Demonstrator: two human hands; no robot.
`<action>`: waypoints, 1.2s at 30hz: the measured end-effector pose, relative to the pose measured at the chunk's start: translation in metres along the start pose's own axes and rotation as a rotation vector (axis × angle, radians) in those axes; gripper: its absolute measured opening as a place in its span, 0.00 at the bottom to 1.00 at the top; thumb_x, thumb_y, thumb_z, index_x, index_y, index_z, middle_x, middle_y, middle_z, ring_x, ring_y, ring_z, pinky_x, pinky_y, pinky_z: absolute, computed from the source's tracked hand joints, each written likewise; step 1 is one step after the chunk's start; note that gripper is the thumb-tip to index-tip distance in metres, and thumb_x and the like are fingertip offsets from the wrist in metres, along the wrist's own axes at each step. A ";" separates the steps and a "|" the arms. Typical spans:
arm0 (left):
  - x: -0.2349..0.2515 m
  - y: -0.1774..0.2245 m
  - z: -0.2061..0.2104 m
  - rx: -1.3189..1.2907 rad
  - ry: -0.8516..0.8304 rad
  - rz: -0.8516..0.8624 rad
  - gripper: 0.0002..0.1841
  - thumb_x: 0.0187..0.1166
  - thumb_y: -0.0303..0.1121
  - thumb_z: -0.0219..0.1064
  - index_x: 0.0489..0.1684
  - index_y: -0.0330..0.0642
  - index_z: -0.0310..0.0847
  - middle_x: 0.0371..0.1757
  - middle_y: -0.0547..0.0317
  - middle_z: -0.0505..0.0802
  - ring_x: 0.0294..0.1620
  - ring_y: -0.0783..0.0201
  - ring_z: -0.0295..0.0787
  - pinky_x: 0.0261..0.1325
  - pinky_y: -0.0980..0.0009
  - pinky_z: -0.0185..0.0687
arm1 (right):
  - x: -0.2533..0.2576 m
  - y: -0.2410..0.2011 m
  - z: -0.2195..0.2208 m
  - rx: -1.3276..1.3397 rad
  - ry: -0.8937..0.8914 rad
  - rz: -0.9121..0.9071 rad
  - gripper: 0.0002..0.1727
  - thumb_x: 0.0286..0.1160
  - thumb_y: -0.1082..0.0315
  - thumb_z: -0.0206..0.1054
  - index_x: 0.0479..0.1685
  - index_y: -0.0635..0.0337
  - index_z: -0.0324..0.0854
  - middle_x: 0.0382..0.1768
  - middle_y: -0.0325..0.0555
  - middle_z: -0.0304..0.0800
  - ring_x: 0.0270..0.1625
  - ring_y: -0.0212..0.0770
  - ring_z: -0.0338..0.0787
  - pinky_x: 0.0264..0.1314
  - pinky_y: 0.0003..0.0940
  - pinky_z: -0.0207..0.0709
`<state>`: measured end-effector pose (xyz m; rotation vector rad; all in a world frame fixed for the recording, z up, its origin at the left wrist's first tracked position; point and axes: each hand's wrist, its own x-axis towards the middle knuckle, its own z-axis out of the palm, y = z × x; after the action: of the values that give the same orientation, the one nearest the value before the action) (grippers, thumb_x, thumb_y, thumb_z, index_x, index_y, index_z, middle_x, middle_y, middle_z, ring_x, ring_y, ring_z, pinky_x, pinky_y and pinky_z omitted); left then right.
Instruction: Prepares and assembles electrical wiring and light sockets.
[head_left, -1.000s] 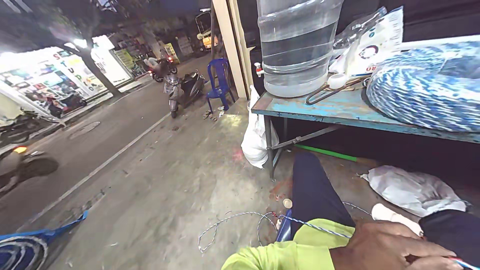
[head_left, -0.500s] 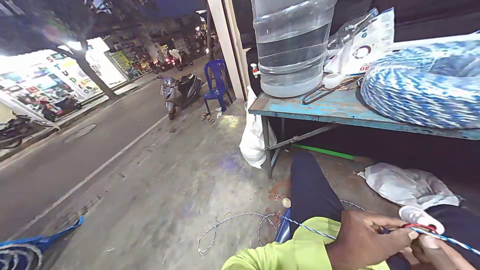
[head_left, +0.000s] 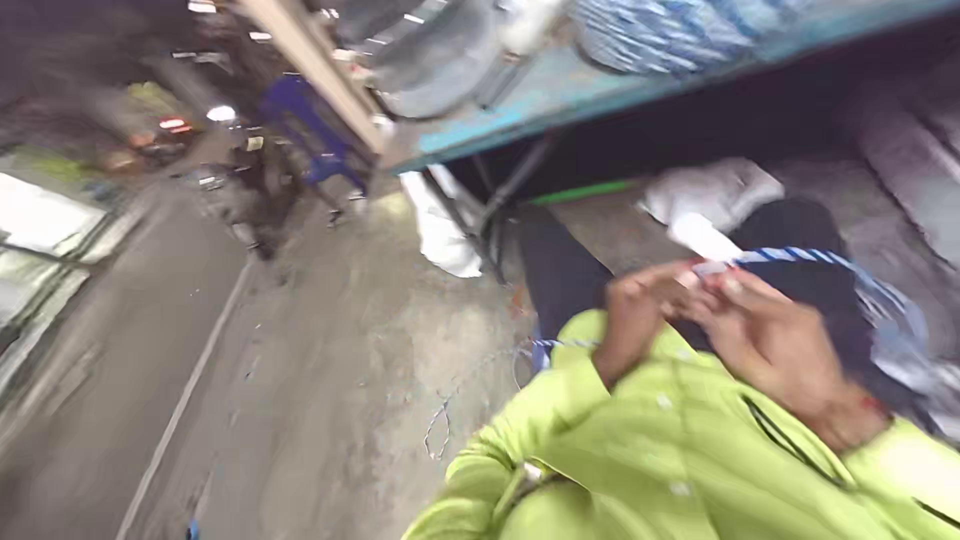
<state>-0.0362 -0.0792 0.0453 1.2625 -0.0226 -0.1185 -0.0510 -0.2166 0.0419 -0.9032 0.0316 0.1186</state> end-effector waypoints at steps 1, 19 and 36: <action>-0.004 0.000 -0.002 0.045 -0.031 -0.065 0.12 0.86 0.27 0.61 0.59 0.39 0.89 0.40 0.61 0.94 0.30 0.75 0.86 0.34 0.77 0.84 | -0.004 -0.002 0.000 0.060 -0.001 0.039 0.15 0.89 0.64 0.50 0.52 0.51 0.84 0.45 0.38 0.92 0.46 0.35 0.92 0.54 0.34 0.88; 0.004 -0.012 -0.022 0.722 -0.121 0.583 0.22 0.71 0.31 0.80 0.62 0.32 0.88 0.67 0.45 0.91 0.67 0.58 0.90 0.69 0.62 0.89 | 0.001 -0.006 0.006 -0.056 0.205 0.107 0.07 0.76 0.80 0.68 0.46 0.60 0.83 0.36 0.41 0.91 0.35 0.31 0.90 0.45 0.26 0.88; 0.000 -0.006 -0.027 0.586 -0.055 0.321 0.12 0.89 0.34 0.60 0.52 0.38 0.90 0.40 0.59 0.96 0.36 0.70 0.92 0.44 0.70 0.90 | -0.010 -0.002 -0.007 -0.714 0.038 -0.258 0.30 0.62 0.76 0.63 0.71 0.56 0.78 0.66 0.49 0.79 0.53 0.40 0.85 0.43 0.32 0.83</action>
<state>-0.0349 -0.0557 0.0316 1.8210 -0.3260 0.1430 -0.0603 -0.2246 0.0400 -1.6132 -0.0989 -0.1401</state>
